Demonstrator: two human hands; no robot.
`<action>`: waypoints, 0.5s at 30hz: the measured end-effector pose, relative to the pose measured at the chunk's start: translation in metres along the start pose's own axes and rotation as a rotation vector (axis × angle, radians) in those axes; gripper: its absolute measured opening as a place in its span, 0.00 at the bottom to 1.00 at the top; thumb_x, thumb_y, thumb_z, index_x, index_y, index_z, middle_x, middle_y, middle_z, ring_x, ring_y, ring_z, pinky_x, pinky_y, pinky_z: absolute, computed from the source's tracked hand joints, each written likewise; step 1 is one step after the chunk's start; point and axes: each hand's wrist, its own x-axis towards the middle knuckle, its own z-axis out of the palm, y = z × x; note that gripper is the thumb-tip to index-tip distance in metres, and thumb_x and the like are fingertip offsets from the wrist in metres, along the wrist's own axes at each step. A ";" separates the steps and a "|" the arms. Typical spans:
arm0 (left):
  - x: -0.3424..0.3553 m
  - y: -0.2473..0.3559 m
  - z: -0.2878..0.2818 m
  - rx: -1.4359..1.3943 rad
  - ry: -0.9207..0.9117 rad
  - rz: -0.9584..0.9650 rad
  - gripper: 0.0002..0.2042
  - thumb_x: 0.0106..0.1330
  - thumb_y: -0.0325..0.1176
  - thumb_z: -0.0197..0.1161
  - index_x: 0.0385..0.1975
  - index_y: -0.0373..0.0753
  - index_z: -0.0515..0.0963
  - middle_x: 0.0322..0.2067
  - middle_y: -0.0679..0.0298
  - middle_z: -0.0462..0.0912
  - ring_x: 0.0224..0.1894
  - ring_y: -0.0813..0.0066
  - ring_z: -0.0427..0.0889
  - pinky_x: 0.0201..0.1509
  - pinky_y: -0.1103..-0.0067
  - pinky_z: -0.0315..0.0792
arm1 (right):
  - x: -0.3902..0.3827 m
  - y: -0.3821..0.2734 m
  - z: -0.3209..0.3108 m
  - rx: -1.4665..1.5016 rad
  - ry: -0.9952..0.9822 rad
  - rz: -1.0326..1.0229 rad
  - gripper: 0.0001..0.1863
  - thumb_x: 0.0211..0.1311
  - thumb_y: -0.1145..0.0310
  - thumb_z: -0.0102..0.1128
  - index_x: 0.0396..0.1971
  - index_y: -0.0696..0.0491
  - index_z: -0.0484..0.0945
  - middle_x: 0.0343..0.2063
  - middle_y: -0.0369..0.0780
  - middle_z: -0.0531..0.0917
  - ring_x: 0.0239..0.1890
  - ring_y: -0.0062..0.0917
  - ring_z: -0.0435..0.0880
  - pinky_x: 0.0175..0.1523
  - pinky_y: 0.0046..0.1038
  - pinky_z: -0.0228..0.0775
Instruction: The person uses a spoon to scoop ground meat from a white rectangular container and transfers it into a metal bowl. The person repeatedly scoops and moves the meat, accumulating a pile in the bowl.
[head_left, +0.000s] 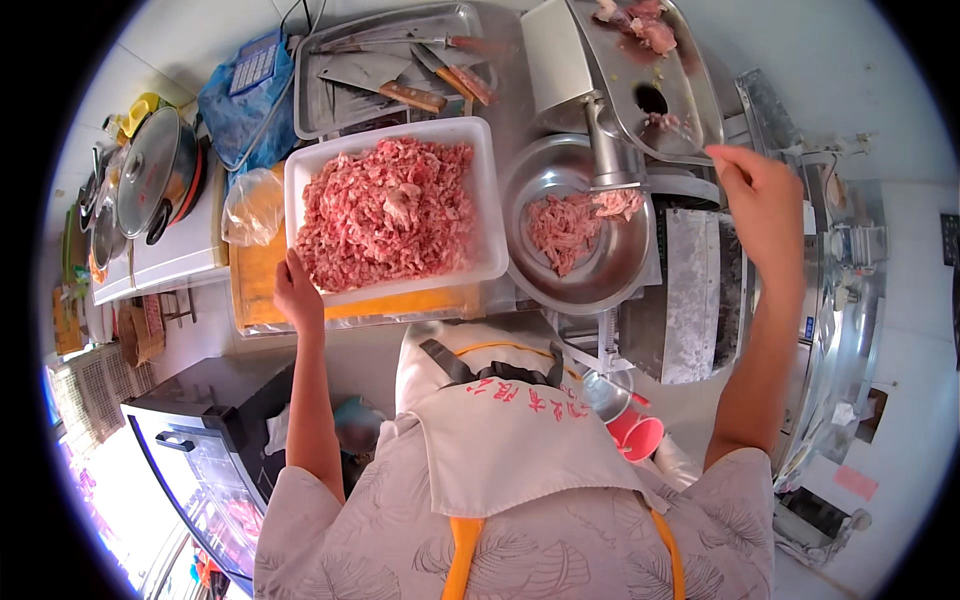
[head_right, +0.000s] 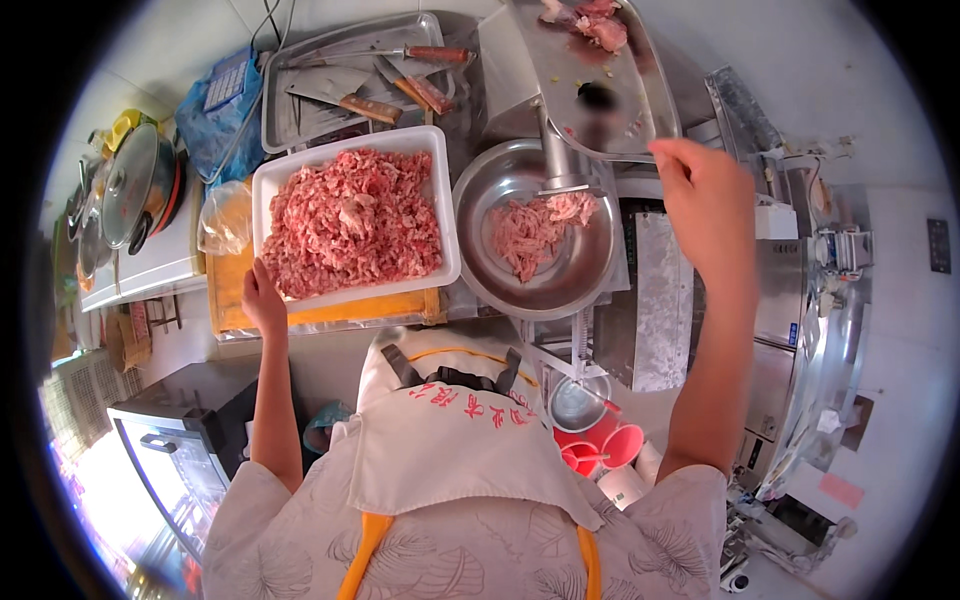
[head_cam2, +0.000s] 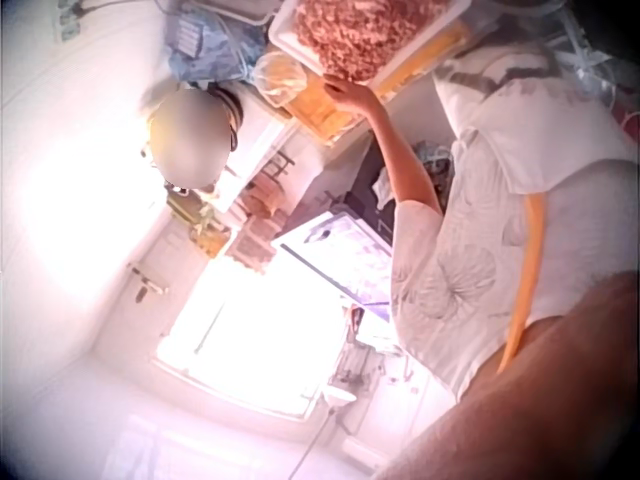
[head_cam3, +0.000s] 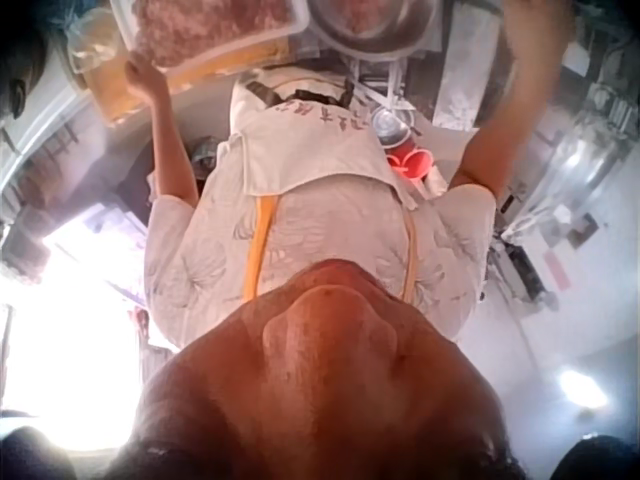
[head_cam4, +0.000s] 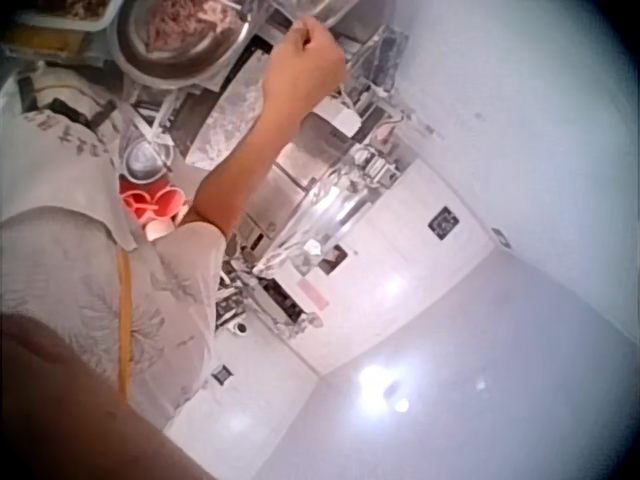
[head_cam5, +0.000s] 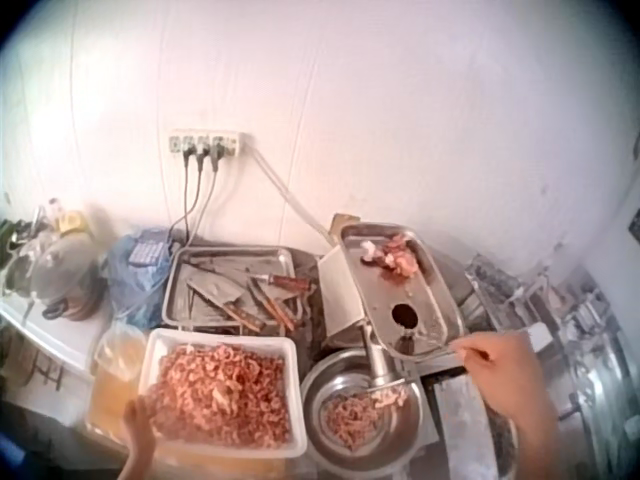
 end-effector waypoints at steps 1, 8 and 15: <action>-0.001 0.002 0.001 0.010 0.001 0.014 0.25 0.79 0.52 0.58 0.34 0.31 0.81 0.25 0.57 0.82 0.29 0.70 0.75 0.37 0.69 0.72 | 0.004 -0.001 0.004 -0.060 0.001 -0.003 0.13 0.71 0.66 0.61 0.50 0.52 0.88 0.23 0.43 0.84 0.25 0.22 0.78 0.36 0.29 0.69; -0.004 0.000 -0.004 0.125 0.007 0.038 0.24 0.79 0.51 0.57 0.34 0.32 0.81 0.25 0.56 0.82 0.28 0.69 0.75 0.37 0.69 0.72 | -0.022 -0.033 0.012 0.320 0.066 0.153 0.13 0.72 0.65 0.63 0.51 0.49 0.89 0.29 0.36 0.87 0.31 0.14 0.80 0.39 0.23 0.69; -0.006 0.014 -0.005 0.051 0.009 0.031 0.22 0.79 0.46 0.60 0.31 0.31 0.79 0.21 0.61 0.75 0.26 0.75 0.67 0.32 0.72 0.68 | -0.056 -0.079 0.158 0.382 -0.306 -0.132 0.10 0.70 0.65 0.63 0.45 0.51 0.88 0.26 0.46 0.86 0.30 0.30 0.88 0.36 0.31 0.75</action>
